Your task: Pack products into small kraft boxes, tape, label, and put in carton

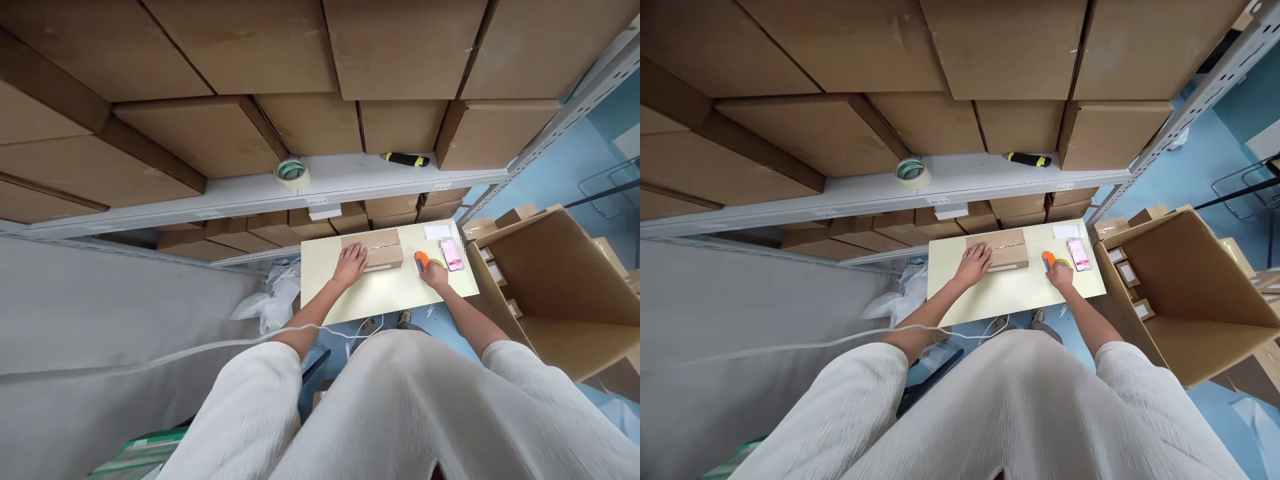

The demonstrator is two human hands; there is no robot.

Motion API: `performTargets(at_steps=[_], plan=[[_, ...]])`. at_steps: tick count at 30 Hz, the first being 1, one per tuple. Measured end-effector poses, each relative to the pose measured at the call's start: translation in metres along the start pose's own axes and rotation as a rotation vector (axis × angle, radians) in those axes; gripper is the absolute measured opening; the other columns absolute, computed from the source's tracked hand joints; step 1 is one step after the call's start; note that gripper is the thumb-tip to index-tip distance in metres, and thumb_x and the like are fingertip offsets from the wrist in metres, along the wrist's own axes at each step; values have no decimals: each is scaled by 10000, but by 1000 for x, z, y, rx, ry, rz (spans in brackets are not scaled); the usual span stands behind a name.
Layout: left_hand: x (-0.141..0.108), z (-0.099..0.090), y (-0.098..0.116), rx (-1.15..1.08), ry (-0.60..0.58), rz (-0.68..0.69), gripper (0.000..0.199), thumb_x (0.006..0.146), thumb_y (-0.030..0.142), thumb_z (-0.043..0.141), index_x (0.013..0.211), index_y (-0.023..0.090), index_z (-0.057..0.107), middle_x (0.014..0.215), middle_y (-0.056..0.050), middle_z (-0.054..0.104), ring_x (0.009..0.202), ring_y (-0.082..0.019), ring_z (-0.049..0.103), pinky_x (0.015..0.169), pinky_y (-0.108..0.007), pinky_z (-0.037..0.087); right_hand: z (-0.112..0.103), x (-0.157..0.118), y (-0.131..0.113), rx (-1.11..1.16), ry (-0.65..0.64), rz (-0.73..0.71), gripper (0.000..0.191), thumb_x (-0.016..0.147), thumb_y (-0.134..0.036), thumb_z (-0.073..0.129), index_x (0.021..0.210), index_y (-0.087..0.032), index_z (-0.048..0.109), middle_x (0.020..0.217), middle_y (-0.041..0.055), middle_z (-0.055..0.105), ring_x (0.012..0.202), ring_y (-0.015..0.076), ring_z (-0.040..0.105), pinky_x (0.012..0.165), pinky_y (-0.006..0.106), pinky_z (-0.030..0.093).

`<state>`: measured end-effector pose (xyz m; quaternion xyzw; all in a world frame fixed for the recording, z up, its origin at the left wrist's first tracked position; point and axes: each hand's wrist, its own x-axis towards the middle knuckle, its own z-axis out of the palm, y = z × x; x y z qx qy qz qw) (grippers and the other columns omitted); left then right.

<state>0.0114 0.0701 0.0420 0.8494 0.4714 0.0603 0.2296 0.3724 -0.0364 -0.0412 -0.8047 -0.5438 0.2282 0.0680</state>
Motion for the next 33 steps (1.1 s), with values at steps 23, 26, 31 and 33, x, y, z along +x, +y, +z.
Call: performTargets(at_steps=[23, 26, 31, 33], plan=[[-2, 8, -12, 42, 39, 70, 549, 1094, 357, 415, 1602, 206, 559, 1744, -157, 411, 1638, -336, 323, 1351, -541, 208, -120, 12, -18, 645, 123, -51, 431, 750, -373, 587, 1081, -222, 819, 1138, 67, 815, 1099, 301, 725, 1037, 434, 559], [-2, 10, -14, 34, 56, 78, 549, 1092, 355, 421, 1602, 208, 560, 1743, -156, 413, 1636, -339, 327, 1347, -545, 219, -149, 21, -49, 691, 34, -164, 442, 740, -346, 587, 1083, -226, 838, 1153, 49, 816, 1110, 291, 716, 1052, 420, 552], [0, 10, -17, 6, 59, 93, 537, 1072, 313, 454, 1584, 207, 577, 1734, -159, 426, 1634, -339, 328, 1343, -551, 228, -165, 43, -118, 665, -131, -337, 431, 747, -309, 599, 1088, -215, 846, 1143, 40, 818, 1096, 277, 711, 1022, 392, 562], [0, 9, -19, -8, 56, 111, 534, 1068, 293, 455, 1582, 211, 577, 1729, -156, 434, 1629, -335, 338, 1341, -549, 237, -157, 51, -144, 649, -169, -382, 421, 747, -290, 598, 1078, -205, 844, 1143, 45, 815, 1084, 268, 713, 1014, 381, 566]])
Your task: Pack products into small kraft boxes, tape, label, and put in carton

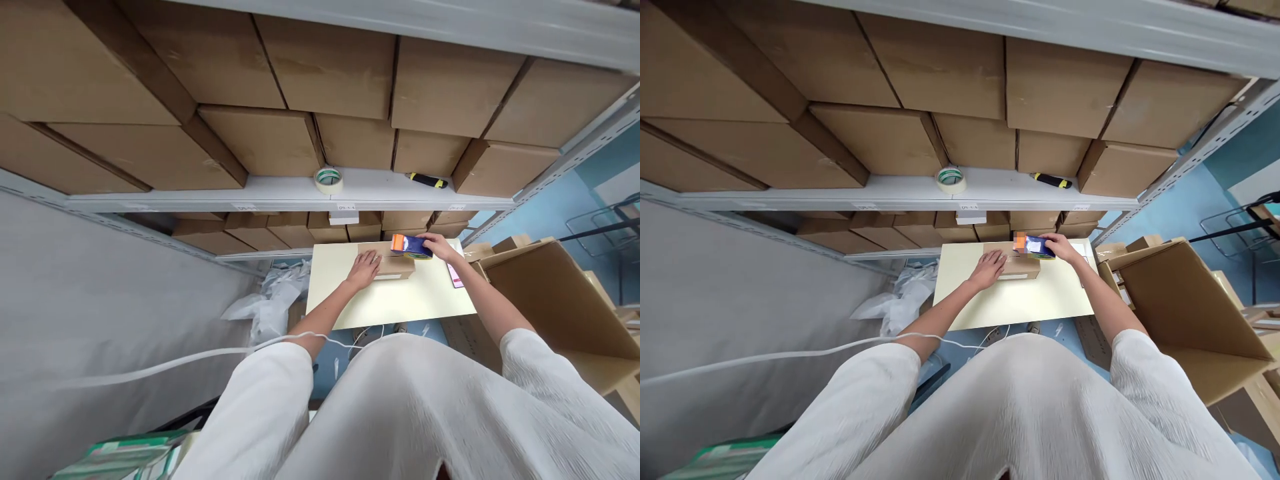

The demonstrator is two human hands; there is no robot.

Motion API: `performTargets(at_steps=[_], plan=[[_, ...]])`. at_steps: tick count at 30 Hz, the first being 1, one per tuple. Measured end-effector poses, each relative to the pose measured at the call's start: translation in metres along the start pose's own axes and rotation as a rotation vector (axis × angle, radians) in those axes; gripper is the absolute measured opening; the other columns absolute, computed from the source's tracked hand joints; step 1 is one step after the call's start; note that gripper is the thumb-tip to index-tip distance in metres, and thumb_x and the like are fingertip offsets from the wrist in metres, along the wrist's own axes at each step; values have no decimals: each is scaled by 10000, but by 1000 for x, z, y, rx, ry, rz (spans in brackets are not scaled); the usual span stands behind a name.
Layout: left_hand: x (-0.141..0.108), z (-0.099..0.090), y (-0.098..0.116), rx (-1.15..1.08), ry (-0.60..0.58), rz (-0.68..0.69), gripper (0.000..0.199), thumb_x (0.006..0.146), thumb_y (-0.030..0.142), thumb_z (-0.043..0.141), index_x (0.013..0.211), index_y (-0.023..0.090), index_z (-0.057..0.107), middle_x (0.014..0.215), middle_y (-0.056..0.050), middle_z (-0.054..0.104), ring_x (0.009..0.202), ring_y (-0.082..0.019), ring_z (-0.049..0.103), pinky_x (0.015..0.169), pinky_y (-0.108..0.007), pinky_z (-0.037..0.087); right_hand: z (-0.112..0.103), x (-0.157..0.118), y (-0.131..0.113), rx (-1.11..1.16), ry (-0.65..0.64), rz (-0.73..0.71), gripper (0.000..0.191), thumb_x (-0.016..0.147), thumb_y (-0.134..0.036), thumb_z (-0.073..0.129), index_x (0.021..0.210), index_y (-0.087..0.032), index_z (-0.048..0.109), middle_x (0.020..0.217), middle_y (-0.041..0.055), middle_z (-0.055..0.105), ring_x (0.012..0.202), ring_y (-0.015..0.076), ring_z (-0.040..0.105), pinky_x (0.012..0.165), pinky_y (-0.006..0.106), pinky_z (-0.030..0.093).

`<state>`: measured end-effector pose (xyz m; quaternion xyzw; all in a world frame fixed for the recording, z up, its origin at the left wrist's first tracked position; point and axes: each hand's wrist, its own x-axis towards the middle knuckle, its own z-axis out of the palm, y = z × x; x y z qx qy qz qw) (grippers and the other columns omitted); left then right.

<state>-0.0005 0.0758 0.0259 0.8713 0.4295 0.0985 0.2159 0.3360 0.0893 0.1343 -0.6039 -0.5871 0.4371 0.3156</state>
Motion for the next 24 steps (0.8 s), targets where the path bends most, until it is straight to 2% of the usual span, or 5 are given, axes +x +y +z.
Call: performTargets(at_steps=[5, 9, 12, 16, 24], plan=[[-5, -5, -6, -33, 35, 22, 556, 1035, 241, 494, 1586, 222, 565, 1677, -156, 494, 1596, -333, 380, 1333, -559, 259, 45, 30, -7, -49, -122, -28, 392, 775, -269, 581, 1072, -208, 830, 1127, 38, 811, 1065, 251, 720, 1014, 381, 572], [-12, -9, -10, -27, 34, -26, 547, 1038, 229, 476, 1577, 216, 569, 1676, -165, 491, 1592, -345, 384, 1325, -606, 257, 62, 33, -6, -181, -126, -86, 369, 873, -297, 553, 1132, -227, 807, 1188, 51, 800, 1109, 267, 711, 1038, 411, 562], [-15, -11, -11, -18, 18, -35, 545, 1042, 229, 464, 1578, 214, 564, 1689, -162, 478, 1599, -341, 376, 1321, -614, 265, 64, 31, -8, -372, -139, -143, 379, 944, -406, 615, 1249, -239, 767, 1246, 92, 780, 1152, 318, 695, 1067, 484, 532], [-15, -13, -11, -17, 4, -34, 552, 1037, 228, 464, 1579, 221, 562, 1698, -152, 472, 1603, -335, 372, 1322, -609, 268, 60, 31, -6, -627, -163, -227, 590, 796, -501, 864, 1301, -237, 713, 1226, 136, 757, 1154, 387, 669, 1052, 555, 504], [-13, -12, -14, -29, -15, -58, 546, 1039, 244, 475, 1575, 234, 576, 1724, -142, 448, 1618, -338, 362, 1319, -613, 273, 50, 33, 6, -512, -187, -259, 427, 779, -460, 858, 1070, -233, 643, 1032, 66, 733, 893, 264, 686, 772, 365, 544]])
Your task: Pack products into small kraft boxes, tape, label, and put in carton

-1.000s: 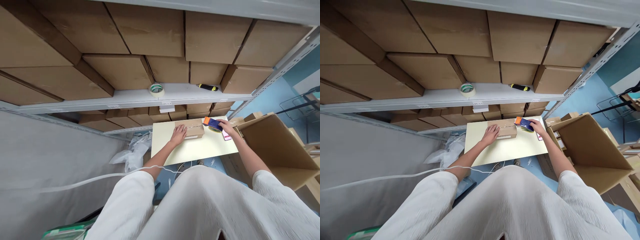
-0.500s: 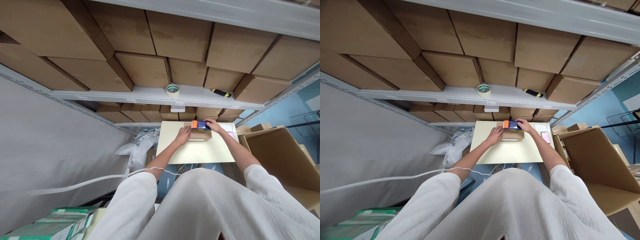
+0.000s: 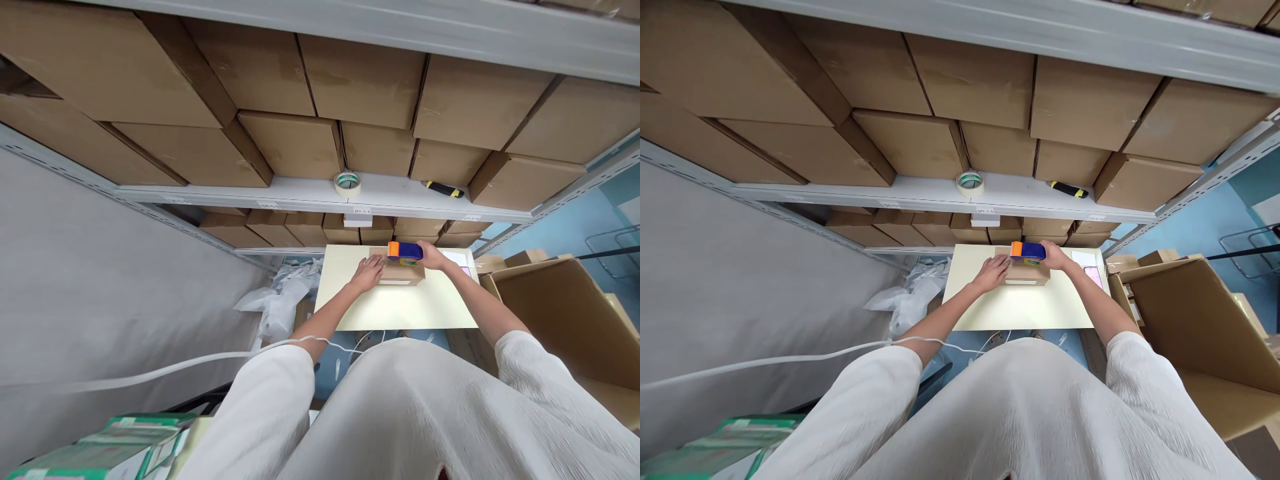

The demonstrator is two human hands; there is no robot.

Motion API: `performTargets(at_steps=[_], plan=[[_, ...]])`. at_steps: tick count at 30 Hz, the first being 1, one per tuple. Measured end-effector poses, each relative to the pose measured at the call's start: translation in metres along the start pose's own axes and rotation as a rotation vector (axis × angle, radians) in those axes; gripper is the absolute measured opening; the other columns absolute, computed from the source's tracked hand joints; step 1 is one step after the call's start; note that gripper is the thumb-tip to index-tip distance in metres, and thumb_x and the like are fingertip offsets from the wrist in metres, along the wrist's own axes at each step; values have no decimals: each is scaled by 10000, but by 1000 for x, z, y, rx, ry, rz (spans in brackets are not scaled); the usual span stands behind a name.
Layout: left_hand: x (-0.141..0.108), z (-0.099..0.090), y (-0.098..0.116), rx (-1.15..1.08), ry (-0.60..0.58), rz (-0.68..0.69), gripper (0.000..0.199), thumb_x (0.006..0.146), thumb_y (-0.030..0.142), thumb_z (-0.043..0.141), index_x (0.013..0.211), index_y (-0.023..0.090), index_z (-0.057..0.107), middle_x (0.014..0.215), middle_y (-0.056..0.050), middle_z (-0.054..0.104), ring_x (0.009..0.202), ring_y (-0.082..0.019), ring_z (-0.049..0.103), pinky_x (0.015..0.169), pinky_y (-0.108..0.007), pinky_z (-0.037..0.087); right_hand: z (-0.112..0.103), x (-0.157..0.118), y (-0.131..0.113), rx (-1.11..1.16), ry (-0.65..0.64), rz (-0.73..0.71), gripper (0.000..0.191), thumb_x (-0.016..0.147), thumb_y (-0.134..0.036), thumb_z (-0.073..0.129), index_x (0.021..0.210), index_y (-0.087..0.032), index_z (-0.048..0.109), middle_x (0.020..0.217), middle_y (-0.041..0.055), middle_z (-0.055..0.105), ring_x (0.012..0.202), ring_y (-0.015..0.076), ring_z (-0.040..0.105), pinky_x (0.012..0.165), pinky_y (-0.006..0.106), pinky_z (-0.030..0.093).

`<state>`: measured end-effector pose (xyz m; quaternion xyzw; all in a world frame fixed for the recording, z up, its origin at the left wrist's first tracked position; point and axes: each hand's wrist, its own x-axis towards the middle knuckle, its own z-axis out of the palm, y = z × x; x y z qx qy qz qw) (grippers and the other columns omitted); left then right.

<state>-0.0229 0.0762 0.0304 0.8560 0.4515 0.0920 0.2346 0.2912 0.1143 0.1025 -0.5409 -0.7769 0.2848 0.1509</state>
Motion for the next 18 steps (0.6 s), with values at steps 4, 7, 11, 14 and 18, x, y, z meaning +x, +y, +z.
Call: performTargets(at_steps=[4, 7, 11, 14, 18], plan=[[-1, -2, 3, -49, 20, -27, 516, 1025, 215, 507, 1527, 239, 626, 1705, -127, 481, 1617, -328, 376, 1328, -592, 269, 2, -2, -1, -43, -29, -22, 383, 759, -372, 836, 1040, -233, 616, 997, 51, 719, 864, 246, 666, 738, 330, 507], [5, -9, 9, -217, 115, -145, 462, 1003, 193, 540, 1437, 240, 692, 1595, -115, 611, 1546, -322, 483, 1309, -567, 322, 3, -4, 0, -65, -26, -32, 379, 762, -373, 825, 1041, -235, 607, 999, 55, 717, 874, 250, 659, 746, 330, 493], [21, -24, 19, -723, 331, -407, 378, 1017, 223, 572, 1371, 222, 704, 1378, -122, 753, 1297, -258, 698, 1171, -437, 511, 3, -6, 1, -52, -24, -50, 338, 775, -368, 796, 1014, -233, 599, 999, 65, 707, 867, 252, 647, 753, 337, 488], [32, -36, 29, -1071, 292, -534, 382, 986, 208, 649, 1366, 167, 662, 1214, -143, 803, 1063, -218, 784, 1030, -385, 591, 4, -6, 0, -41, -19, -46, 314, 769, -349, 778, 995, -233, 593, 990, 68, 699, 867, 254, 637, 760, 344, 488], [35, -44, 40, -1215, 268, -599, 418, 916, 184, 746, 1325, 171, 660, 1204, -148, 806, 1008, -203, 789, 946, -352, 610, 6, -6, -2, -41, -13, -57, 304, 749, -315, 769, 979, -232, 589, 978, 66, 693, 857, 255, 630, 759, 357, 492]])
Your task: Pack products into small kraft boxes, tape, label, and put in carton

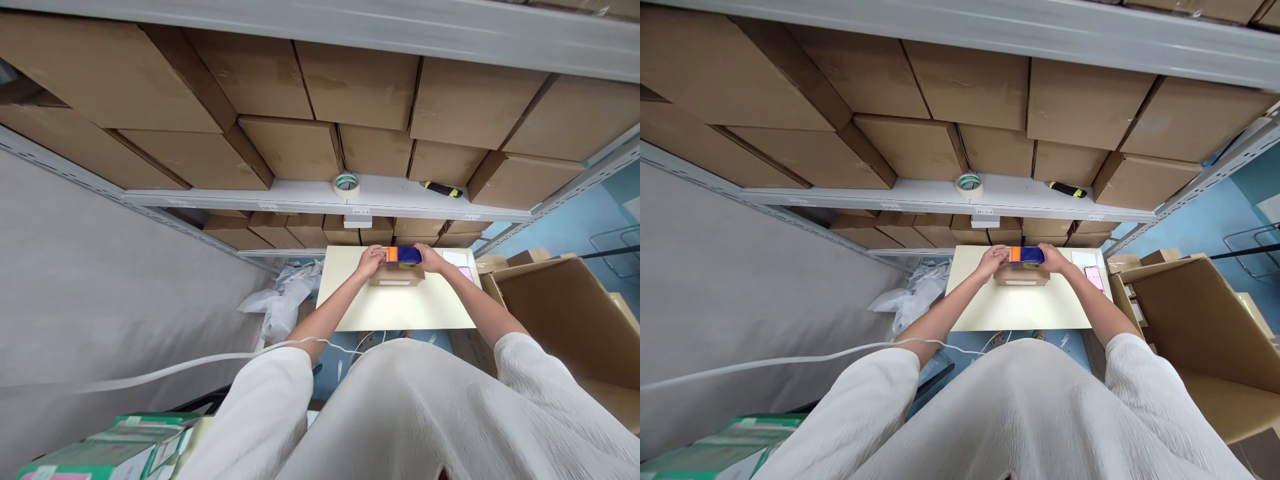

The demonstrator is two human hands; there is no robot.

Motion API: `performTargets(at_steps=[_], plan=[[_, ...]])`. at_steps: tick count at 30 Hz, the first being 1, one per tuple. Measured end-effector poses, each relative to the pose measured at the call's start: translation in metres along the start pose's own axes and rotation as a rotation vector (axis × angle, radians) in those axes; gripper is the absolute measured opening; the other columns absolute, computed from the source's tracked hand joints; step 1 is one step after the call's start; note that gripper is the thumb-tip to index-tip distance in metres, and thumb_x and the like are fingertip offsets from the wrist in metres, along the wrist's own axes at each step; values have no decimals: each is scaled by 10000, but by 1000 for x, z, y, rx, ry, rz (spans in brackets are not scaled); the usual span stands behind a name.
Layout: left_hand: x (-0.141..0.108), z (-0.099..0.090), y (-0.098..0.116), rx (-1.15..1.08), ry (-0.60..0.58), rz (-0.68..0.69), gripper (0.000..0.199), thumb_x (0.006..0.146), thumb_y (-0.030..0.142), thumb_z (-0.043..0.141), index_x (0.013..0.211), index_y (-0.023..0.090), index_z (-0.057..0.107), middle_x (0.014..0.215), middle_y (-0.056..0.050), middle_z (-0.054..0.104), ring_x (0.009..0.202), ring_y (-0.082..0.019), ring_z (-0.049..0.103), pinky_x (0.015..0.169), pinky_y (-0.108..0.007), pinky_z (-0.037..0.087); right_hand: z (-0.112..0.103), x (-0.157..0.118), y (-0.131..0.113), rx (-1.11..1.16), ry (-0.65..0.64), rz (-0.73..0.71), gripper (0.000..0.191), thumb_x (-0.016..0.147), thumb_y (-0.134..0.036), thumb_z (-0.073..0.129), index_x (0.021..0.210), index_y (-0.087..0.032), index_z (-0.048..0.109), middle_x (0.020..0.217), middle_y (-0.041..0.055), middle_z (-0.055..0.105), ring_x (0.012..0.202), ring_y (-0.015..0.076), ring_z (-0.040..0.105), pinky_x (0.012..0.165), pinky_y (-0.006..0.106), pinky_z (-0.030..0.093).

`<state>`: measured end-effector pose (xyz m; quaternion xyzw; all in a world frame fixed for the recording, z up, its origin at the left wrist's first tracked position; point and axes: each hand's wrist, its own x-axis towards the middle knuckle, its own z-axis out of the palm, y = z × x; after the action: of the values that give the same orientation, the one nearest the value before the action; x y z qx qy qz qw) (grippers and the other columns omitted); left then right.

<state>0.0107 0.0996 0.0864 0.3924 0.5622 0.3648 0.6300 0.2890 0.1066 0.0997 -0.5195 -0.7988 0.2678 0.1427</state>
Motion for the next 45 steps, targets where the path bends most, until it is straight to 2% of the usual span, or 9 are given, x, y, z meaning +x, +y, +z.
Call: performTargets(at_steps=[8, 15, 19, 31, 37, 40, 45], plan=[[-4, 0, 6, -101, 11, -37, 413, 841, 157, 820, 1224, 165, 666, 1237, -174, 799, 1035, -229, 791, 906, -359, 610, -4, -4, -5, 4, -1, 2, 311, 767, -366, 778, 961, -239, 571, 966, 64, 687, 850, 255, 623, 739, 359, 489], [0, 2, 1, -131, 25, -67, 433, 775, 149, 886, 1157, 172, 684, 1175, -155, 819, 992, -218, 794, 867, -338, 623, -5, -8, -9, 52, 5, 0, 333, 754, -409, 786, 923, -248, 548, 935, 52, 676, 820, 249, 619, 722, 361, 481], [5, 6, -2, -134, 41, -93, 453, 715, 146, 922, 1105, 182, 695, 1136, -135, 823, 1002, -225, 791, 863, -342, 620, -4, -10, -7, 70, 8, -3, 314, 742, -377, 755, 936, -244, 546, 946, 56, 668, 827, 254, 624, 735, 373, 494], [14, 20, 1, -27, 110, -13, 507, 617, 40, 906, 1068, 160, 711, 993, -114, 813, 940, -237, 781, 916, -397, 615, -7, -17, 2, 162, 9, 15, 329, 715, -302, 721, 984, -250, 537, 980, 43, 678, 876, 253, 642, 760, 367, 521], [15, 16, 2, 37, 116, -66, 451, 596, 70, 950, 942, 191, 688, 868, -71, 798, 935, -254, 782, 917, -393, 606, -5, -19, 3, 163, 28, 26, 306, 760, -310, 731, 992, -243, 545, 999, 55, 691, 885, 258, 666, 780, 377, 534], [18, 16, 4, 75, 141, -71, 434, 608, 103, 953, 915, 208, 665, 846, -43, 777, 930, -244, 774, 893, -373, 599, -7, -20, 2, 158, 18, 16, 315, 755, -305, 748, 990, -243, 549, 995, 56, 701, 867, 253, 666, 765, 370, 534], [23, 17, 8, 172, 209, -87, 434, 658, 56, 883, 927, 228, 589, 852, -15, 736, 910, -219, 738, 829, -328, 570, -10, -20, -2, 159, -39, 4, 328, 734, -320, 765, 966, -257, 542, 947, 23, 711, 840, 240, 662, 737, 342, 526]])
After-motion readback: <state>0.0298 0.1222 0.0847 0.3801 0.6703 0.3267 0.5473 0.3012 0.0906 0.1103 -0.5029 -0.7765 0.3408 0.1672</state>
